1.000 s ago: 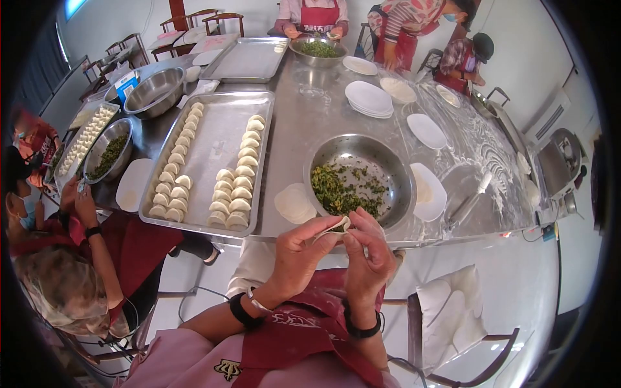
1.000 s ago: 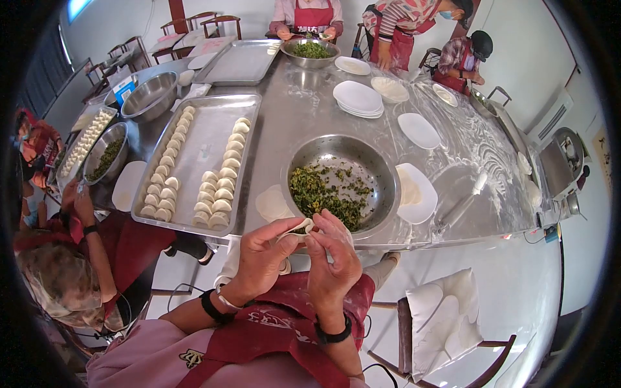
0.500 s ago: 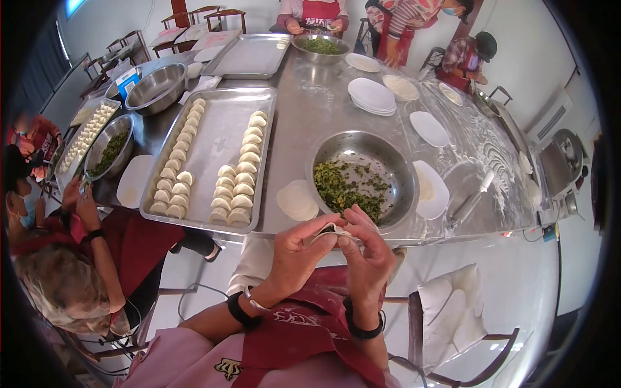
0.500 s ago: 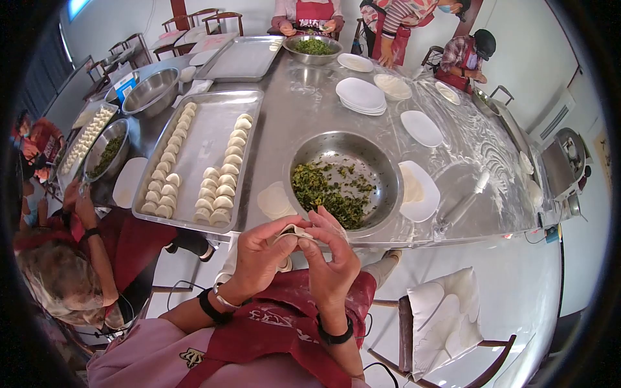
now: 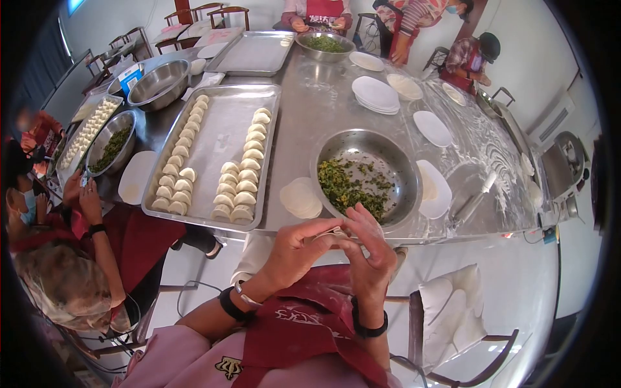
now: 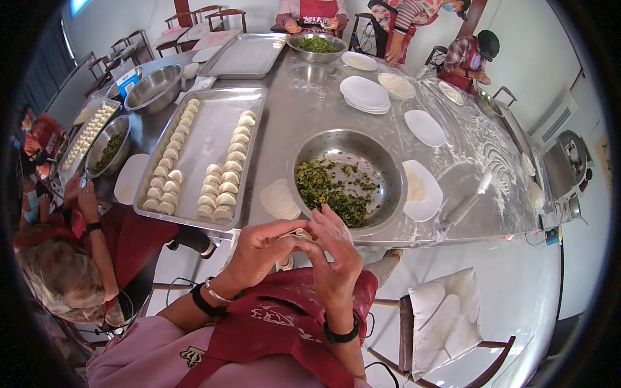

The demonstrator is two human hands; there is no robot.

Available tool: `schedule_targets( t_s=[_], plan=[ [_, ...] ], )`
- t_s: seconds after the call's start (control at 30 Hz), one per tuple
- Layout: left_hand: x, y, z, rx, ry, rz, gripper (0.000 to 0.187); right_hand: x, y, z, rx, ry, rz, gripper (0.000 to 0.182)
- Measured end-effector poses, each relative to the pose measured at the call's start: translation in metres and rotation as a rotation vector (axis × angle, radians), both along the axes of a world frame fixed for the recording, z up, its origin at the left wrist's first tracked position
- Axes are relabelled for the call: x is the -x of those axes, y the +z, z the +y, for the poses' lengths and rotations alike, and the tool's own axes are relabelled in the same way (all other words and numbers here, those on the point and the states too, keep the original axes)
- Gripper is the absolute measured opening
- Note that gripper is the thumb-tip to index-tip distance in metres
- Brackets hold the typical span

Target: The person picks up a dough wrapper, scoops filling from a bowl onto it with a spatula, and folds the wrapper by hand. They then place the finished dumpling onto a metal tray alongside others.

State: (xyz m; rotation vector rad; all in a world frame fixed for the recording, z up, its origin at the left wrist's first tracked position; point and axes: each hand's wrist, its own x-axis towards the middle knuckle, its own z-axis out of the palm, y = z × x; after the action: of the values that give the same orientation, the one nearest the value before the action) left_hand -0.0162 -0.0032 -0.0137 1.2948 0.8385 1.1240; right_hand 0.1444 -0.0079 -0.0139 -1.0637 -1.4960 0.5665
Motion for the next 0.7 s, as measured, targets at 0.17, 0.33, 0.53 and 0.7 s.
schedule_targets(
  t_s=[0.17, 0.33, 0.53, 0.7],
  plan=[
    [0.004, 0.0, 0.001, -0.001, -0.046, 0.034, 0.04, 0.0, 0.007, 0.001, 0.065, 0.072, 0.0, 0.029],
    [0.005, -0.002, 0.004, -0.08, -0.095, 0.065, 0.041, 0.0, -0.006, 0.003, 0.048, 0.099, 0.059, 0.026],
    [0.012, -0.002, 0.019, -0.169, -0.249, 0.303, 0.044, 0.0, -0.004, 0.003, -0.056, 0.073, -0.095, 0.022],
    [0.011, 0.004, 0.019, -0.096, -0.251, 0.172, 0.054, 0.0, 0.008, 0.002, -0.01, 0.036, -0.206, 0.023]
  ],
)
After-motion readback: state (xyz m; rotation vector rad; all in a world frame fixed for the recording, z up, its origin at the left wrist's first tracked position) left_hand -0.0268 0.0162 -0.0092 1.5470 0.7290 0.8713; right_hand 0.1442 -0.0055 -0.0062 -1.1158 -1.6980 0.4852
